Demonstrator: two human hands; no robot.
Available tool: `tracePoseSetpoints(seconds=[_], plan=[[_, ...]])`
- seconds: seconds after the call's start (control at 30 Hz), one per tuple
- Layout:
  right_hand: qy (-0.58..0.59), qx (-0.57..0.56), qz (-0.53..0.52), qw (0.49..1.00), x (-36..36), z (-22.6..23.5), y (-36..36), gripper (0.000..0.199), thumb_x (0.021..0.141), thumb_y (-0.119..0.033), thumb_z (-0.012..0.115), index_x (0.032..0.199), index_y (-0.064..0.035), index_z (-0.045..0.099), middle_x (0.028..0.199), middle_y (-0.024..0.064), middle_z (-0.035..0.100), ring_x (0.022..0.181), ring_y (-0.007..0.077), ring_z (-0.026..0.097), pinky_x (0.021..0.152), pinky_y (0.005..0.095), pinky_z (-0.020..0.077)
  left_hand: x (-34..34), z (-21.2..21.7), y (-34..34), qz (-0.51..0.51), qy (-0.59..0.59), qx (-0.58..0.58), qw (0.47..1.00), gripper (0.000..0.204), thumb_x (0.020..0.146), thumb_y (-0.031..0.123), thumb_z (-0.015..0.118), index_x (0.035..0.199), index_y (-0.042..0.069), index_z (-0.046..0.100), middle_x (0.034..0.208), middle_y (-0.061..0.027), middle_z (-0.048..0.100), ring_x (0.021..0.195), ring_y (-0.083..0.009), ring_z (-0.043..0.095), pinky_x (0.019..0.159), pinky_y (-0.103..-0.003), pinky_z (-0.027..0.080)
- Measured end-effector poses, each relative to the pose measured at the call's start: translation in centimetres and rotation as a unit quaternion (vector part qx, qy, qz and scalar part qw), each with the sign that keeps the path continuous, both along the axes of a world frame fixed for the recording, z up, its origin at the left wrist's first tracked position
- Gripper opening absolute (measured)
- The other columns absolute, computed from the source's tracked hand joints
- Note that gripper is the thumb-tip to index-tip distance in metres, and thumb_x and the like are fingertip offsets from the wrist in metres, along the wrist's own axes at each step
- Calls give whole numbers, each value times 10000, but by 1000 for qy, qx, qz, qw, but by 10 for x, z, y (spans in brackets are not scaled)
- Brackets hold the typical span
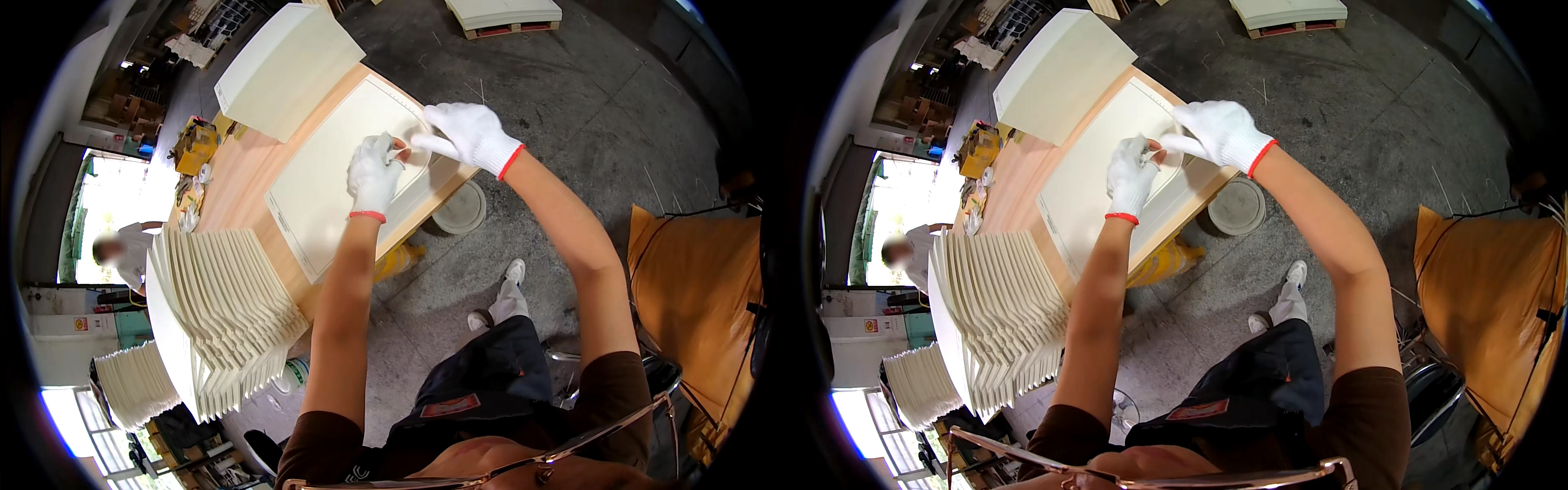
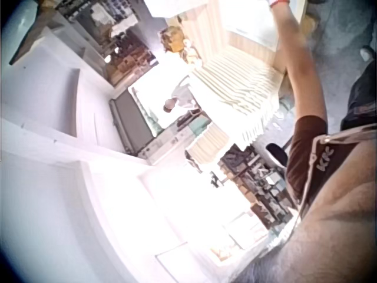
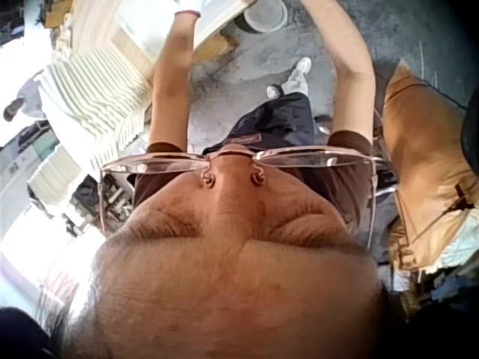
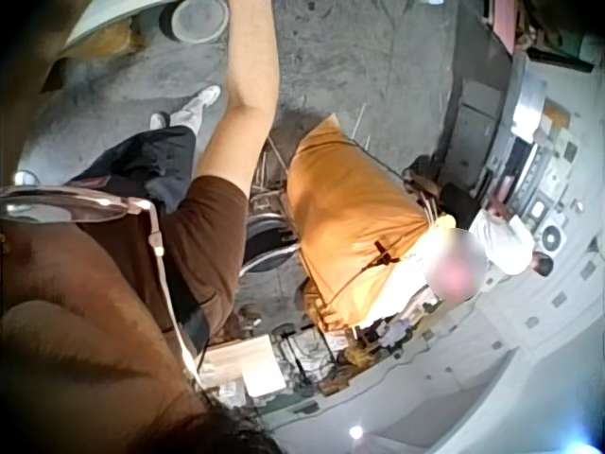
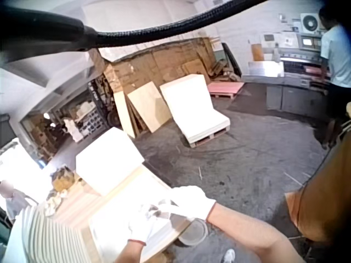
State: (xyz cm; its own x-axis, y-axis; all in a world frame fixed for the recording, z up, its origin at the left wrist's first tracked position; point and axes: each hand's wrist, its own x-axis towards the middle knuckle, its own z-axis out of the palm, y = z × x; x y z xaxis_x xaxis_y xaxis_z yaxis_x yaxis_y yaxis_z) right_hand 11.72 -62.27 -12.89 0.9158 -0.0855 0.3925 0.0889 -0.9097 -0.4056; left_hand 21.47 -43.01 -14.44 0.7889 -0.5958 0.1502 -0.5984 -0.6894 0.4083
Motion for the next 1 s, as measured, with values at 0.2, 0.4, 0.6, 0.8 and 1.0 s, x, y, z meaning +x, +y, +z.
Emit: tracePoseSetpoints(seconds=[0.2, 0.4, 0.6, 0.8, 1.0], plan=[[97, 360, -90, 923, 5, -9, 15, 543, 945, -615, 470, 936, -77, 542, 739, 110, 607, 669, 226, 604, 665, 366, 468, -7, 2, -2, -74, 46, -75, 993, 265, 900, 64, 611, 1162, 61, 650, 1166, -109, 676, 1071, -234, 652, 932, -327, 503], [66, 365, -101, 923, 4, -13, 20, 539, 983, -586, 382, 1025, -75, 551, 857, 223, 651, 861, 420, 633, 760, 481, 469, -7, 1, 7, -110, 163, -158, 968, 317, 893, 71, 641, 1208, 43, 628, 1191, -126, 676, 1136, -205, 630, 972, -311, 474], [51, 356, -105, 927, 5, -20, 20, 543, 990, -580, 361, 1028, -72, 546, 864, 232, 652, 876, 435, 629, 758, 487, 469, -12, 4, 3, -98, 142, -114, 978, 366, 861, 109, 711, 1210, 39, 627, 1180, -127, 679, 1144, -207, 624, 977, -307, 467], [43, 359, -106, 926, 6, -22, 21, 535, 993, -578, 362, 1022, -76, 541, 874, 231, 659, 883, 431, 634, 760, 493, 472, -7, -3, 5, -107, 127, -139, 976, 361, 880, 122, 690, 1227, 49, 623, 1153, -137, 691, 1108, -213, 646, 941, -310, 493], [43, 306, -117, 944, 3, -18, 24, 521, 997, -581, 358, 1038, -90, 529, 884, 228, 665, 871, 434, 636, 744, 502, 480, -21, 5, 2, -84, 65, -163, 981, 288, 925, 208, 609, 1209, 209, 660, 1071, -120, 711, 956, -248, 701, 802, -344, 533]])
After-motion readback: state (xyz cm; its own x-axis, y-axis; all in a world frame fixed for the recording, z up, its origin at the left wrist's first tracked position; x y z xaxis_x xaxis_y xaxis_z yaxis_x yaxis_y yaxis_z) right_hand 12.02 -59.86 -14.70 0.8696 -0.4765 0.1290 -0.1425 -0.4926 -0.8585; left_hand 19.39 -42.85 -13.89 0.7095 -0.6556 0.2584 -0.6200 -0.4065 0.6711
